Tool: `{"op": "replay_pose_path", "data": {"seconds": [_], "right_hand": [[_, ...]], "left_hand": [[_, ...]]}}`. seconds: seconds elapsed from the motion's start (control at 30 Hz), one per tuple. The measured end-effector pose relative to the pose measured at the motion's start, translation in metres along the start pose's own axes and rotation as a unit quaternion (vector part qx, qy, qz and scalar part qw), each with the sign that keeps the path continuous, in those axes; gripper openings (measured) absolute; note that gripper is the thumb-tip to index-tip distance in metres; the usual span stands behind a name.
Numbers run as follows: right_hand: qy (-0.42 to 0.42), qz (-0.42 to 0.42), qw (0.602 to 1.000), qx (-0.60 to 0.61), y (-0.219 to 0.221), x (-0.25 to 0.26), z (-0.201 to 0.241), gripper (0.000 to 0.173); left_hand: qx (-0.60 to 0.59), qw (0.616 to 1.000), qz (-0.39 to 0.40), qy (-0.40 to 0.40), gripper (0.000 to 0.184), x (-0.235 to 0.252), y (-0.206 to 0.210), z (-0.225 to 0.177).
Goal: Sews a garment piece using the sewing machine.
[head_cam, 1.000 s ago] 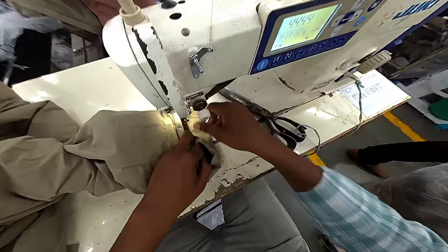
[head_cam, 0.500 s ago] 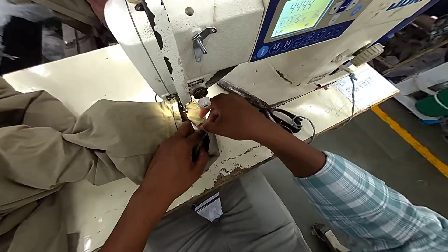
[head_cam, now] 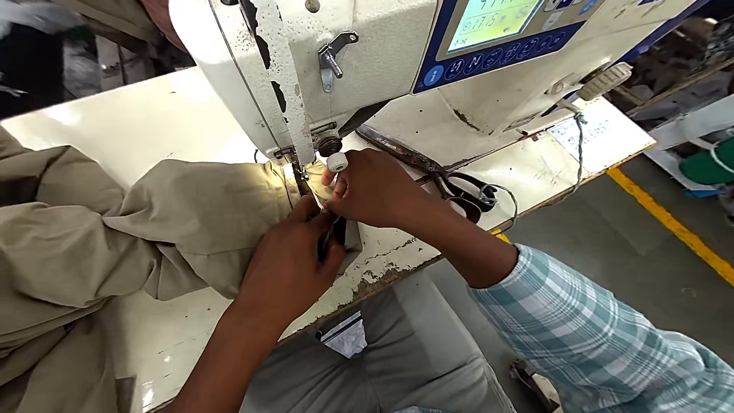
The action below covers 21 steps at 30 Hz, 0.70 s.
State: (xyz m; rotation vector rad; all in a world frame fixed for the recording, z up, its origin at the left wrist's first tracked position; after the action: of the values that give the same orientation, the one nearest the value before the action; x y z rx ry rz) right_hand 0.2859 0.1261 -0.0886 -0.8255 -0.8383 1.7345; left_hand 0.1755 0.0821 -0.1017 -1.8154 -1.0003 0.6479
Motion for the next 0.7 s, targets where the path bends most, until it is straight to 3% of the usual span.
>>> {"op": "replay_pose_path", "data": {"seconds": [0.17, 0.33, 0.5, 0.7], "right_hand": [[0.025, -0.055, 0.998, -0.018, -0.011, -0.002, -0.002, 0.018], [0.021, -0.072, 0.995, -0.072, 0.0, -0.01, 0.003, 0.016], [-0.051, -0.153, 0.976, -0.145, -0.005, -0.016, 0.018, 0.002], [-0.087, -0.135, 0.974, -0.157, 0.0, -0.022, 0.033, 0.005]], "left_hand": [[0.003, 1.0, 0.009, -0.009, 0.035, 0.0, 0.001, 0.0], [0.003, 1.0, 0.005, -0.006, 0.024, 0.0, 0.001, -0.001], [0.005, 1.0, 0.006, -0.009, 0.035, -0.001, 0.001, -0.001], [0.002, 1.0, 0.008, -0.003, 0.027, -0.001, 0.001, -0.002]]}}
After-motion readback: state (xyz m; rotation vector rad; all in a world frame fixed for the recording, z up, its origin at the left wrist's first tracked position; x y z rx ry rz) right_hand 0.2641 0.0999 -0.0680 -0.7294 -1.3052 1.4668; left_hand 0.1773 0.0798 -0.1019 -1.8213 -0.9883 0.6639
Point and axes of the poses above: each hand's wrist, its own x-axis towards the middle knuckle, its own y-axis out of the palm, z = x × y, the point moved 10 cm from there along x, towards the middle knuckle, and after that the axes turned 6 degrees about -y, right-handed, at the moved point
